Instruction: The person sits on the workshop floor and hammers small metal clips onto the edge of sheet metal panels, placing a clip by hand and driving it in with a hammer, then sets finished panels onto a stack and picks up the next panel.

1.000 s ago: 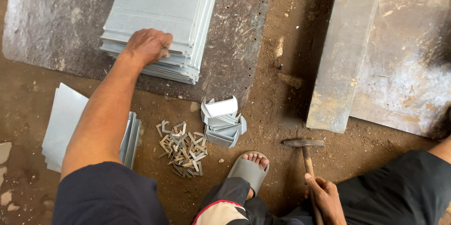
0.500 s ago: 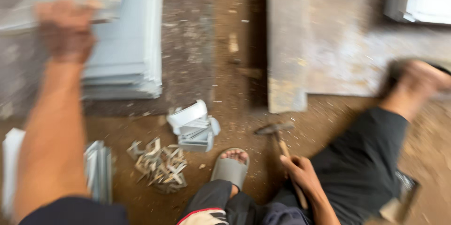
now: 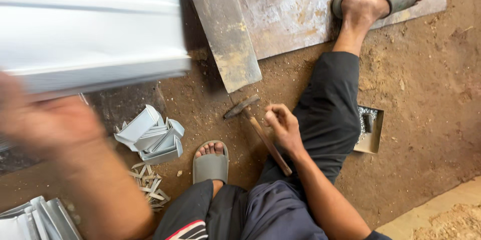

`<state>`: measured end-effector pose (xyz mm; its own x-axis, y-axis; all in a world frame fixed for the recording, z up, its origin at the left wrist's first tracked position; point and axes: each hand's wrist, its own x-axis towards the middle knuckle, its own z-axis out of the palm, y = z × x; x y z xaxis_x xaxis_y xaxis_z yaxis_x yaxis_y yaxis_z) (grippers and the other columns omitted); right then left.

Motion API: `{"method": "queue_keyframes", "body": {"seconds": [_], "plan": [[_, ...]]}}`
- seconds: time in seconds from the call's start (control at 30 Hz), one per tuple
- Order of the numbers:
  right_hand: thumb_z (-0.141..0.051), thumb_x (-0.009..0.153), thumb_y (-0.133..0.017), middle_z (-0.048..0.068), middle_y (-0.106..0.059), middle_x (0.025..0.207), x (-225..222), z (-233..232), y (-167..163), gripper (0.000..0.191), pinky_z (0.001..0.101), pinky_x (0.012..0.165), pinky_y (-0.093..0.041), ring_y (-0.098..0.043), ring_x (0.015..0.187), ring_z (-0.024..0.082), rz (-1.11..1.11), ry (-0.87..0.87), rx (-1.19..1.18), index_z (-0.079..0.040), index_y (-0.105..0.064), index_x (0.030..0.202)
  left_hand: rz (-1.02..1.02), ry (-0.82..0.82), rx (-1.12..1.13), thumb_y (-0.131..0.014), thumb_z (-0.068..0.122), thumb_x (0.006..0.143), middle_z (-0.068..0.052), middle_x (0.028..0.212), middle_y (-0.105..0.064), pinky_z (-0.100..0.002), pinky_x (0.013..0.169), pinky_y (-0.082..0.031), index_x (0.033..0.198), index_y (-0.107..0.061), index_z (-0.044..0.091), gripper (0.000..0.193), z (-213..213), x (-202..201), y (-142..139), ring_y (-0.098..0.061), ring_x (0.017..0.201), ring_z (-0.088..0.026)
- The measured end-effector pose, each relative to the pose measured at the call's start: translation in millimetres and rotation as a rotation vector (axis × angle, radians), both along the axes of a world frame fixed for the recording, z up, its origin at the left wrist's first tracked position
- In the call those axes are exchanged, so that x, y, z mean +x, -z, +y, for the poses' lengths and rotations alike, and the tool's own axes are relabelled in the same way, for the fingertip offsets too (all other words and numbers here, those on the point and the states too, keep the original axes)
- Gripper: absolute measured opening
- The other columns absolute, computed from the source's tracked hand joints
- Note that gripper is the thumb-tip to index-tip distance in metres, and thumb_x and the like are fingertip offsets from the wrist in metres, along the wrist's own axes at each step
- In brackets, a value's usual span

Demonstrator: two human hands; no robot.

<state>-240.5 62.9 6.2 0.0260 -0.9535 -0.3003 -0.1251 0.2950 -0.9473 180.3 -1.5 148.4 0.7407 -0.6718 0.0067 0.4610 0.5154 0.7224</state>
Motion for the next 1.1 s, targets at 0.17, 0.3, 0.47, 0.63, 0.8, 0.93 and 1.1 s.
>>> {"method": "queue_keyframes", "body": {"seconds": [0.17,0.3,0.47,0.63,0.8,0.93,1.1], "plan": [[-0.064,0.098,-0.039,0.01,-0.069,0.111,10,-21,-15,0.075,0.0363,0.08,-0.057,-0.067,0.09,0.018,-0.767,0.099,0.247,0.005,-0.062,0.119,0.463,0.276,0.057,-0.081,0.009,0.086,-0.015,0.13,-0.065,-0.046,0.111,-0.051,0.143,-0.048,0.004,0.066,-11,-102,93,-0.065,0.124,-0.029],[-0.063,0.1,-0.04,0.012,-0.066,0.108,22,-18,-18,0.07,0.0379,0.081,-0.057,-0.067,0.093,0.022,-0.84,0.265,0.336,0.0,-0.061,0.121,0.587,0.439,0.248,-0.081,0.023,0.085,-0.012,0.14,-0.06,-0.046,0.121,-0.042,0.143,-0.048,0.005,0.069,5,-161,147,-0.056,0.134,-0.028],[-0.032,0.102,-0.06,0.007,-0.067,0.113,3,-19,-13,0.035,0.0374,0.077,-0.056,-0.068,0.097,0.019,-0.602,0.302,0.222,0.0,-0.062,0.117,0.553,0.733,0.458,-0.08,0.03,0.083,-0.011,0.13,-0.059,-0.053,0.103,-0.05,0.137,-0.045,0.007,0.068,59,-166,179,-0.059,0.12,-0.034],[-0.024,0.106,-0.06,0.01,-0.07,0.091,-11,-52,-9,0.03,0.035,0.071,-0.059,-0.069,0.08,0.017,-0.422,0.257,0.193,0.005,-0.067,0.104,0.326,0.644,0.434,-0.074,0.031,0.089,-0.014,0.123,-0.063,-0.045,0.088,-0.056,0.139,-0.055,0.014,0.055,70,-140,176,-0.064,0.103,-0.027],[-0.024,0.105,-0.06,0.008,-0.069,0.085,-10,-81,-24,0.029,0.0351,0.068,-0.058,-0.069,0.074,0.016,-0.382,0.253,0.158,0.004,-0.066,0.1,-0.053,0.777,0.496,-0.068,0.017,0.1,-0.013,0.113,-0.069,-0.041,0.081,-0.062,0.129,-0.057,-0.003,0.036,42,-138,144,-0.07,0.097,-0.023],[-0.022,0.108,-0.061,0.01,-0.07,0.083,-27,-91,-51,0.031,0.0344,0.071,-0.058,-0.068,0.073,0.018,-0.326,0.15,-0.003,0.006,-0.068,0.099,-0.066,0.83,0.351,-0.064,0.01,0.099,-0.014,0.111,-0.072,-0.038,0.074,-0.062,0.13,-0.056,-0.001,0.033,32,-121,104,-0.074,0.089,-0.025],[-0.02,0.106,-0.061,0.009,-0.069,0.081,-33,-100,-59,0.026,0.0343,0.068,-0.058,-0.068,0.071,0.018,-0.363,0.115,0.004,0.004,-0.067,0.097,-0.072,0.805,0.364,-0.061,0.004,0.1,-0.017,0.11,-0.072,-0.04,0.075,-0.062,0.126,-0.053,-0.002,0.027,28,-122,94,-0.074,0.088,-0.025]]}}
